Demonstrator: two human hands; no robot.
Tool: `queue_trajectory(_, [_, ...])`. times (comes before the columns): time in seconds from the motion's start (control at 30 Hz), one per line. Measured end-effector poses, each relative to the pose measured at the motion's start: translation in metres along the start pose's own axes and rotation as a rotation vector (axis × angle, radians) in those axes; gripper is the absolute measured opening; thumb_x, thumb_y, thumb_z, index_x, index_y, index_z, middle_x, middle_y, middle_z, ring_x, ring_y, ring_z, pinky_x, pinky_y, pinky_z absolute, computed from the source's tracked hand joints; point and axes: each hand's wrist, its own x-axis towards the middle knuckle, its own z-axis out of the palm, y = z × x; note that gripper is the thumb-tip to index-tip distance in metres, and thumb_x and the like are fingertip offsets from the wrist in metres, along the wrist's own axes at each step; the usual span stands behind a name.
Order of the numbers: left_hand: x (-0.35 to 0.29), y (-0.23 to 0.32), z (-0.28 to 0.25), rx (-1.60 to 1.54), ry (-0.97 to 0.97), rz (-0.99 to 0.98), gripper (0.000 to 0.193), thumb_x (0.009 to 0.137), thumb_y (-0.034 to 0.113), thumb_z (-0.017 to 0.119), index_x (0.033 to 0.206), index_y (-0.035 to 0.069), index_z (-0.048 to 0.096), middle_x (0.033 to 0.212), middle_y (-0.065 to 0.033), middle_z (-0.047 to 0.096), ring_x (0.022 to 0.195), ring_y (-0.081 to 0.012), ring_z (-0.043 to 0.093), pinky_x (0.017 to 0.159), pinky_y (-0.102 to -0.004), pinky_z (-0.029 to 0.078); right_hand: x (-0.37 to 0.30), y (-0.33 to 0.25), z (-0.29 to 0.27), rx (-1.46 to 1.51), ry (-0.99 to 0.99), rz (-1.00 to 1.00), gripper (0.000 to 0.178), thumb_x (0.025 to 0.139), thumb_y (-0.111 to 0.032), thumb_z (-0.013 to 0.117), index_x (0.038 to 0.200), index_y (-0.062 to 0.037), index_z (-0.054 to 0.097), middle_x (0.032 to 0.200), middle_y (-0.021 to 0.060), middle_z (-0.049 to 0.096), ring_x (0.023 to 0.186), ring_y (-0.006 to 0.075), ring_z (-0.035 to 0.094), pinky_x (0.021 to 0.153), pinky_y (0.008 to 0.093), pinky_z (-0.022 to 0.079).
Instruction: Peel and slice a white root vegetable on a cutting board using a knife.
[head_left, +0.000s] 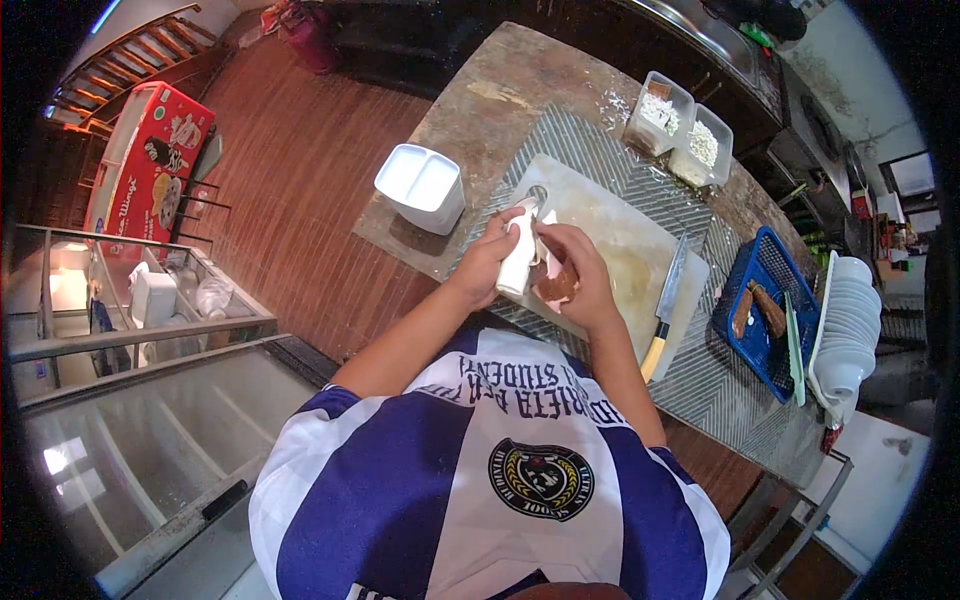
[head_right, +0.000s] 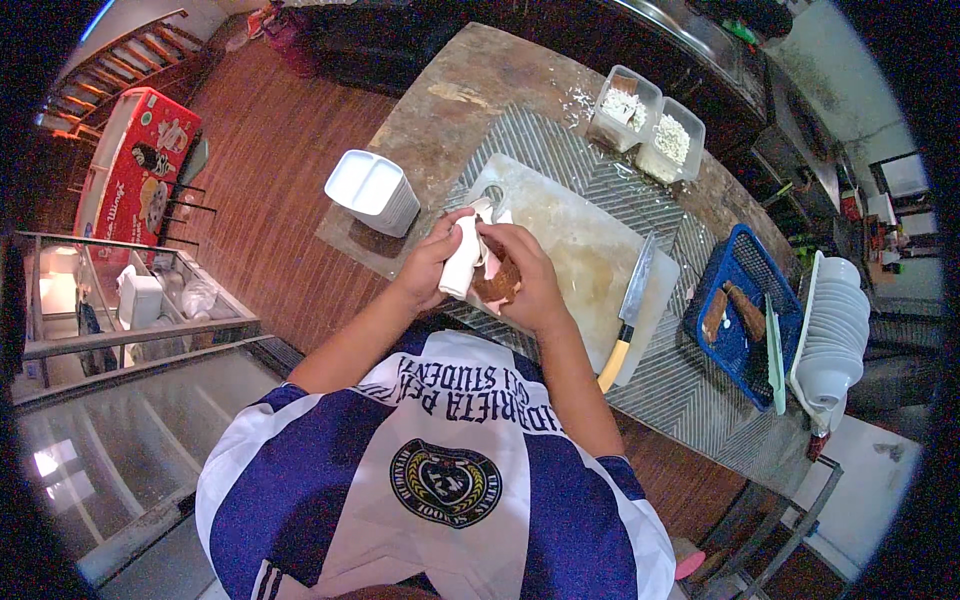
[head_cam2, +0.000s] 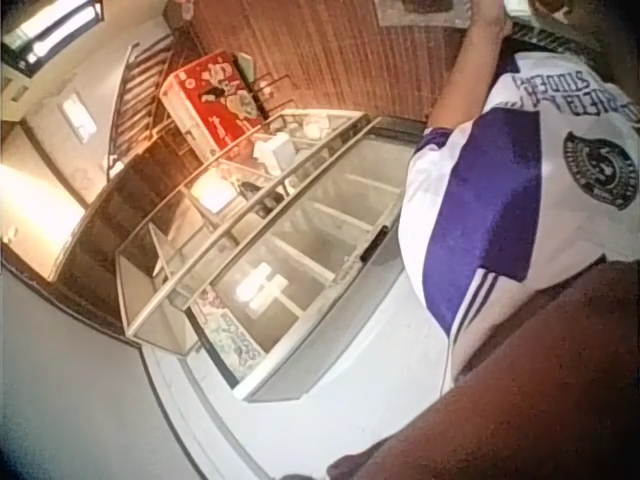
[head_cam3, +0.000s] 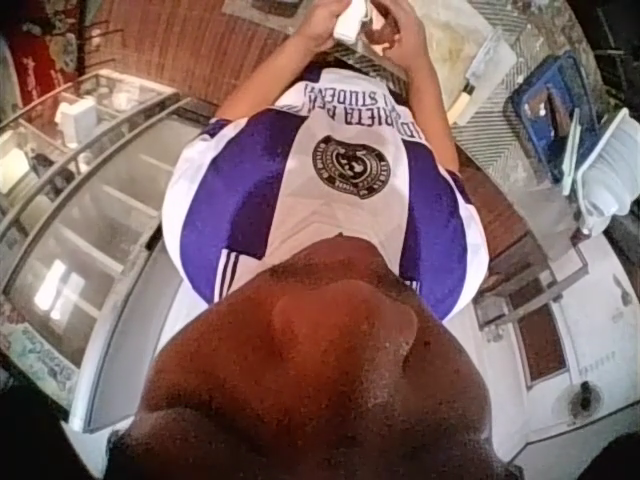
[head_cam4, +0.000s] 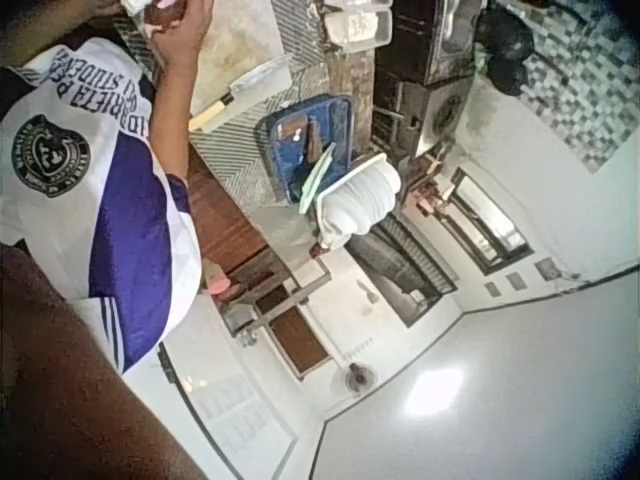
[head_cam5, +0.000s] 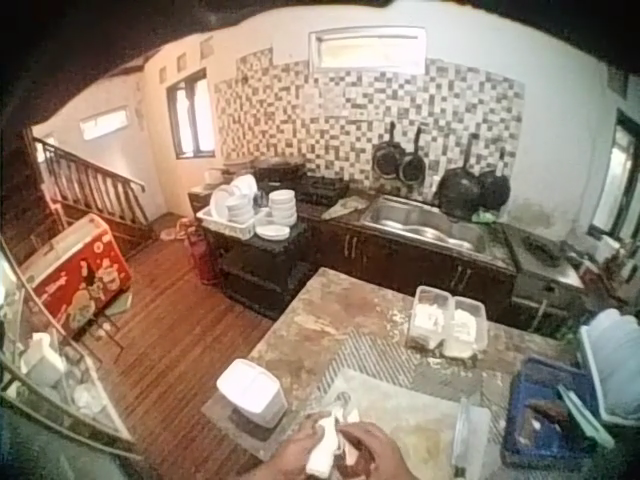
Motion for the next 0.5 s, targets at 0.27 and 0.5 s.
queue_trajectory(0.27, [0.001,0.0,0.001,0.01,0.058,-0.001,0.041,0.109,0.031,0.046,0.142,0.008,0.045,0.117,-0.0101,0.063,0.099,-0.0187,0.067,0.085,-0.0338,0.056,0.003,-0.005,0.002,-0.206,-0.032,-0.09,0.061,0.069,-0.017,0.084,0.125,-0.0032,0.066,0.127,0.0162,0.058,0.116,0.031,0.061,0.098,0.0373,0.051])
queue_trajectory(0.5, [0.006,0.004,0.009,0.045,0.094,-0.043,0.032,0.106,0.029,0.053,0.125,0.004,0.059,0.094,-0.006,0.068,0.076,-0.0146,0.068,0.064,-0.0296,0.056,0.0,0.008,0.0,-0.227,0.027,-0.07,0.053,0.068,-0.017,0.085,0.115,-0.0039,0.063,0.12,0.0155,0.061,0.106,0.0331,0.066,0.092,0.0365,0.054])
